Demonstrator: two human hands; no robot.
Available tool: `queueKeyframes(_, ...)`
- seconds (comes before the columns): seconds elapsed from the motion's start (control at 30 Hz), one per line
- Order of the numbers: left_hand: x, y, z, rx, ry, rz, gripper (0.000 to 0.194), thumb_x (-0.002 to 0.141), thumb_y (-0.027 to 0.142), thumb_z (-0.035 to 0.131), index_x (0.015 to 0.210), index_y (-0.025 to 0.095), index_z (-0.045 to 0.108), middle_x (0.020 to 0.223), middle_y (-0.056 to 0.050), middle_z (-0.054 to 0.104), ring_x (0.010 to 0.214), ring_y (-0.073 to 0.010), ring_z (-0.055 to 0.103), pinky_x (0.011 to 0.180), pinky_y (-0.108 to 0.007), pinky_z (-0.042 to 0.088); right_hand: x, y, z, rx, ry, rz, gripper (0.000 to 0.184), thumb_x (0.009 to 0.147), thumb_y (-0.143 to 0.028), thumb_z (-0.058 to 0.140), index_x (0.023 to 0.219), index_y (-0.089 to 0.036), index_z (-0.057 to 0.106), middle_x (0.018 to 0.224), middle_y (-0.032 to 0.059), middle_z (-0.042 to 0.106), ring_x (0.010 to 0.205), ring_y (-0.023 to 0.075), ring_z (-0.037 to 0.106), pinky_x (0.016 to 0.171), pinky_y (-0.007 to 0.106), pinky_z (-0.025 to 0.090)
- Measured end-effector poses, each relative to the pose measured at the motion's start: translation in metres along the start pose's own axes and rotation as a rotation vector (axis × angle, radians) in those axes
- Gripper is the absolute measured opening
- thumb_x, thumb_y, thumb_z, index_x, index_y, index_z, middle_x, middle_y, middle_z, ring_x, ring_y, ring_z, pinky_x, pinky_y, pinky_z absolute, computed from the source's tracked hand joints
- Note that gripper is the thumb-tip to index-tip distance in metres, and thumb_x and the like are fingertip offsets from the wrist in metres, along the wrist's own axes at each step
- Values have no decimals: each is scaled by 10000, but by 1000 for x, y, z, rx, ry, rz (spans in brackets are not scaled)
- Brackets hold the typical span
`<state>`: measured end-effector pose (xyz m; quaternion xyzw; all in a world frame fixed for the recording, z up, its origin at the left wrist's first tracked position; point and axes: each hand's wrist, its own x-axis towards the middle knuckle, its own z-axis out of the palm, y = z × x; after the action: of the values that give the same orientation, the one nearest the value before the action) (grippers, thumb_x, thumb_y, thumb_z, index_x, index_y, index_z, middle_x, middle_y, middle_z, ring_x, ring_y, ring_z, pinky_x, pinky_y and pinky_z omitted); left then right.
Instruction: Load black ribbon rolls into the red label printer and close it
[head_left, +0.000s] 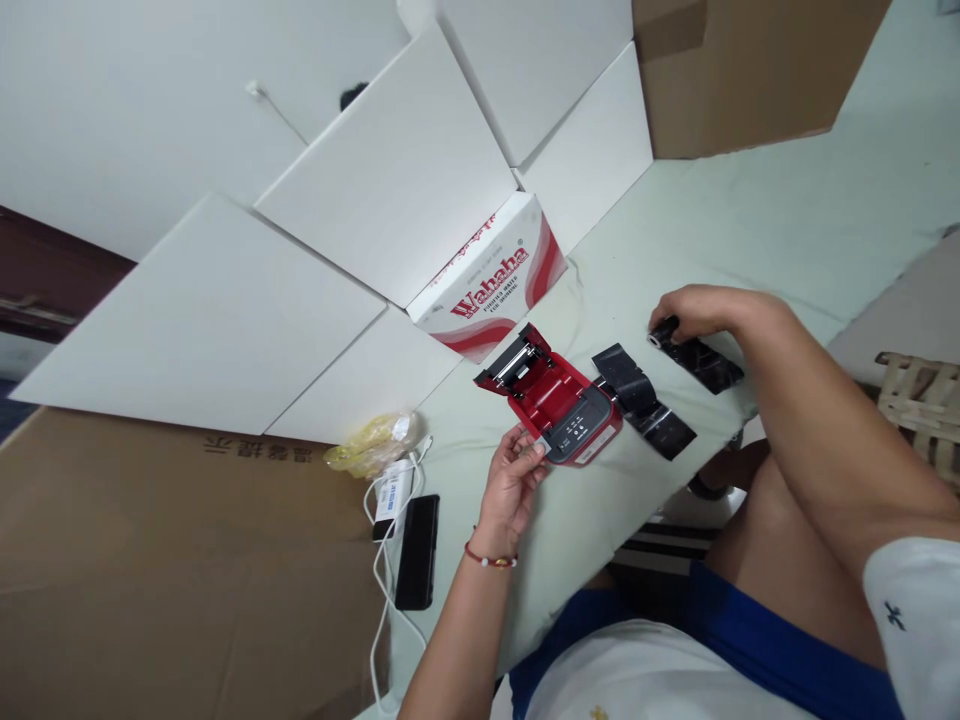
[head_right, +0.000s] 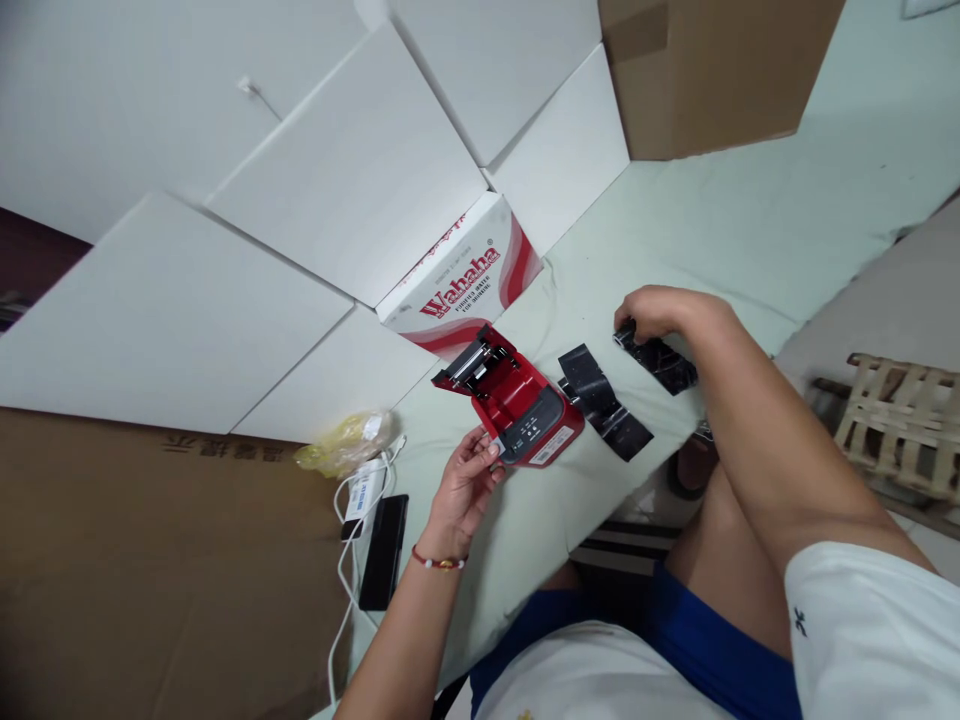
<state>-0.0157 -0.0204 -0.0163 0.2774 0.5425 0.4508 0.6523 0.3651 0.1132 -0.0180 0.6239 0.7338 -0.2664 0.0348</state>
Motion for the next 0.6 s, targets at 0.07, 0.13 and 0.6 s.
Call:
queueKeyframes(0.07, 0, 0, 0, 7, -4, 2, 698, 531, 207, 1044, 1128, 163, 685, 961, 12, 669, 721, -72, 587, 545, -197, 380, -4, -5, 0, 4, -48, -6, 507, 821, -115, 714, 1322, -149, 781, 1209, 128, 796, 1006, 230, 708, 879, 325, 494)
queueKeyframes(0.13, 0, 0, -1, 11, -2, 4, 683, 539, 205, 1038, 1122, 168, 686, 960, 15, 668, 715, -69, 582, 546, -195, 372, -24, -7, -9, 56, -106, -50, 442, 811, -115, 754, 1250, -132, 810, 1143, 114, 813, 977, 199, 711, 888, 317, 484)
queueKeyframes(0.6, -35, -14, 6, 316, 204, 453, 272, 917, 288, 765, 1152, 206, 656, 932, 14, 631, 660, -64, 528, 583, -192, 436, -61, -148, -27, 97, 8, -696, 452, 917, -263, 717, 1369, -272, 743, 1287, 44, 778, 1133, 219, 715, 948, 308, 514)
